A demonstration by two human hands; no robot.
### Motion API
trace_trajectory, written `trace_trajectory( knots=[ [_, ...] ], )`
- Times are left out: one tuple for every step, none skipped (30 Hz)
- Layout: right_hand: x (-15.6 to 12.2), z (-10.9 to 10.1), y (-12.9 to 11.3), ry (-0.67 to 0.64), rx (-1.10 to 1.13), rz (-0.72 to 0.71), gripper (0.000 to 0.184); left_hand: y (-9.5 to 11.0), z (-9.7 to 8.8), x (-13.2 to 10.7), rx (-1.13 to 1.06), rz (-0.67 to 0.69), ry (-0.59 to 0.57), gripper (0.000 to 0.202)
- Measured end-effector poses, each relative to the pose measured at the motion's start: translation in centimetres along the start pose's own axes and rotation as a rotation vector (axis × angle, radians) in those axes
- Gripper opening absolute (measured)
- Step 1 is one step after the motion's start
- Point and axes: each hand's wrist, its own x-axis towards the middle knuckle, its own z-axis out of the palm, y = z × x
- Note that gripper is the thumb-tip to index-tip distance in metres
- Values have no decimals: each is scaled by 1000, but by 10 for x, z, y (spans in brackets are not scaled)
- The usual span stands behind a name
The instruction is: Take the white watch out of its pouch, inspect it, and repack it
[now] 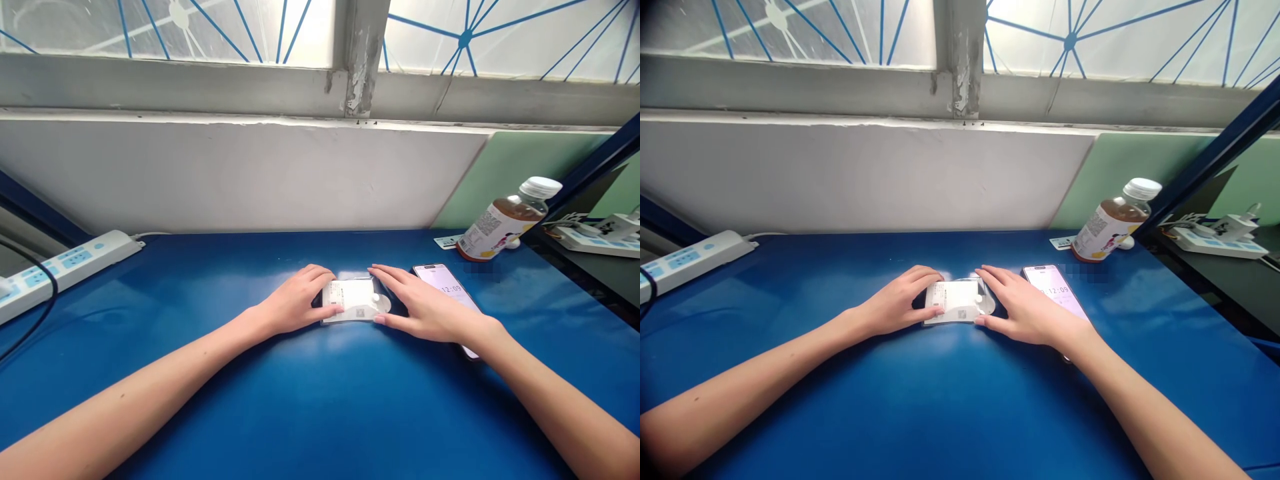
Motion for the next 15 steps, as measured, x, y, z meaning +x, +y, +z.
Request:
trace_trajectory(
  knots=[
    [0,1,1,-16,-15,10,83,0,0,0,9,9,-4,41],
    [0,2,3,-30,-27,23,85,0,0,1,16,15,-8,41],
    [0,3,4,-40,-37,36,87,0,-1,1,22,18,-14,42],
    [0,3,5,-47,-41,45,87,-1,-1,1,27,22,-19,43],
    [0,4,6,-49,-39,48,87,-1,0,1,31,26,-22,44],
    [0,4,6,-44,-32,45,87,-1,0,0,35,29,-25,45],
    [-1,3,6,-37,-24,39,85,-1,0,0,37,31,-25,46],
    [-1,3,5,-32,-14,32,83,-1,0,0,39,32,-23,47],
    [-1,2,5,-31,-5,27,81,-1,0,0,39,35,-22,47],
    [-1,2,4,-38,1,25,79,-1,0,-1,38,39,-24,47],
    [-1,2,4,-48,5,27,78,-1,0,-1,37,46,-29,48],
    [-1,1,3,-60,9,34,78,-1,-1,-1,39,56,-37,50],
    [-1,1,3,-69,13,42,78,0,-1,-1,42,65,-44,54],
    [-1,1,2,-72,16,49,78,0,-1,-1,46,70,-51,59],
    [-1,1,2,-72,19,54,79,0,-2,-1,49,71,-54,63]
  ],
)
